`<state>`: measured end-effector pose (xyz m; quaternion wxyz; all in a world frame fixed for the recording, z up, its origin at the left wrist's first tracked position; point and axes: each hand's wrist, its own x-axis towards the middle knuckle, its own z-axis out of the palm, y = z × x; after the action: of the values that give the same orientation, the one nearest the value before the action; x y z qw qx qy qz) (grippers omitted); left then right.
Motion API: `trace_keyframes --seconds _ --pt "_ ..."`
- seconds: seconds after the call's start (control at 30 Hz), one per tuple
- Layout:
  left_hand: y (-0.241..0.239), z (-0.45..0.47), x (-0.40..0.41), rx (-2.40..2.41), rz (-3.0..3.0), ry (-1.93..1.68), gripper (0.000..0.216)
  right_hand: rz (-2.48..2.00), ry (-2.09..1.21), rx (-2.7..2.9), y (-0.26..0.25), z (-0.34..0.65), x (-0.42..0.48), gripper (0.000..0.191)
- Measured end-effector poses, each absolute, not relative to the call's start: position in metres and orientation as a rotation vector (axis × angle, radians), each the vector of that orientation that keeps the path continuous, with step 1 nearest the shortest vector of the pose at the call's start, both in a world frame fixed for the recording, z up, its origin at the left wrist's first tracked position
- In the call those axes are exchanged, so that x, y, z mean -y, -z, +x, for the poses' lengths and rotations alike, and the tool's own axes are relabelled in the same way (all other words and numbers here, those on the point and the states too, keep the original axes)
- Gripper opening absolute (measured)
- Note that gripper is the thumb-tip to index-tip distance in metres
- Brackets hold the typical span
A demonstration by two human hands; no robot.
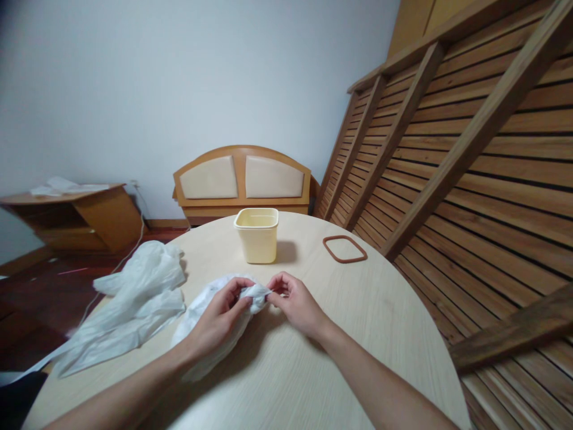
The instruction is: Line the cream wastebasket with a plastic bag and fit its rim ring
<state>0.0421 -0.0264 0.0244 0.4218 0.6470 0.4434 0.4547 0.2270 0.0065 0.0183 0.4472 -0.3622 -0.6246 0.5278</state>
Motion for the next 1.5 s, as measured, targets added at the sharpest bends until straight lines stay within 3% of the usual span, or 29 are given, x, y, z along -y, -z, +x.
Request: trace_keyframes --seconds 0.13,0.33,1.0,1.13,1.5 --pt "-0.023 0.042 0.027 -1.077 1.627 -1.138 0.016 -0.994 -1.298 1.476 -0.020 0.227 -0.008 0.035" --pt "-0.024 0.043 0.028 -1.110 1.615 -1.205 0.017 -0.970 -1.436 1.373 -0.026 0.226 0.000 0.035" --pt "-0.022 0.042 0.027 -1.144 1.690 -1.221 0.028 -0.892 -1.032 1.713 -0.023 0.221 0.006 0.011" --pt "-0.018 0.041 0.028 -1.088 1.763 -1.162 0.042 -0.945 -1.111 1.610 -0.023 0.225 0.002 0.018" --pt "-0.019 0.036 0.026 -1.139 1.851 -1.098 0.042 -0.919 -1.294 1.523 -0.024 0.235 -0.008 0.030"
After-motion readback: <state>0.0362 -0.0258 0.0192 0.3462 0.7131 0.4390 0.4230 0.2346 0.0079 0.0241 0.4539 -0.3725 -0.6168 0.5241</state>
